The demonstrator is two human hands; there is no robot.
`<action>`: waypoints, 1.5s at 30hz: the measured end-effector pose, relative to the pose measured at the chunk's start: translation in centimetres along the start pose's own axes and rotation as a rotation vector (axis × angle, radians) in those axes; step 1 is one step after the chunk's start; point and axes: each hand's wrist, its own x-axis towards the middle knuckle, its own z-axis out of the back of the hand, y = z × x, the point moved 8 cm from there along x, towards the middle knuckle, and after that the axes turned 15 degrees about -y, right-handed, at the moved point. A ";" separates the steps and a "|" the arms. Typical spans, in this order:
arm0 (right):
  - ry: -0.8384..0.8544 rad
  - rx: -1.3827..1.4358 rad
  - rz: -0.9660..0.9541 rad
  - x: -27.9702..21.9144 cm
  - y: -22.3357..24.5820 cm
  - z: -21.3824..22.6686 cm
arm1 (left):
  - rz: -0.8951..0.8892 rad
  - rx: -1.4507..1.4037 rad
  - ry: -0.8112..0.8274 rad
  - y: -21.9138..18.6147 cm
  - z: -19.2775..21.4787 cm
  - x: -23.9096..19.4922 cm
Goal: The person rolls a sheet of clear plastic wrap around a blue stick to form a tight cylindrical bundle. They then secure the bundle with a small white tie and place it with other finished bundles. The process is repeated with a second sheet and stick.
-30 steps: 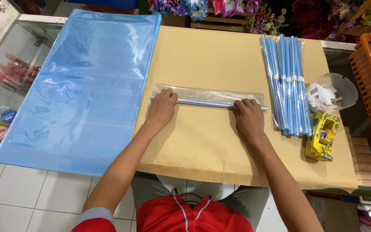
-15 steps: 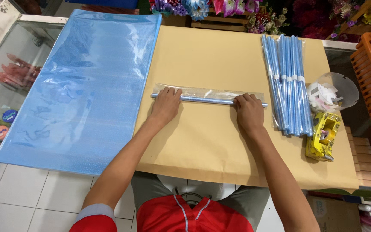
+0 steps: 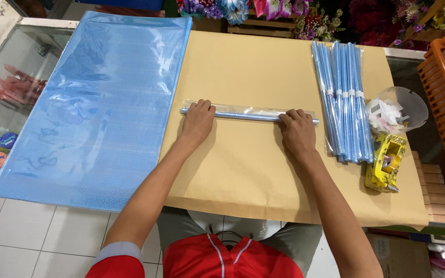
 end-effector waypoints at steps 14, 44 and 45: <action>0.007 0.011 -0.024 1.3 1.0 0.9 | 0.040 -0.089 -0.092 1.7 -2.1 1.4; 0.117 0.234 -0.213 2.0 1.6 0.7 | -0.043 -0.111 -0.154 2.9 -5.1 2.4; 0.148 0.246 -0.229 1.9 1.7 0.8 | -0.060 -0.071 -0.154 2.8 -5.2 2.4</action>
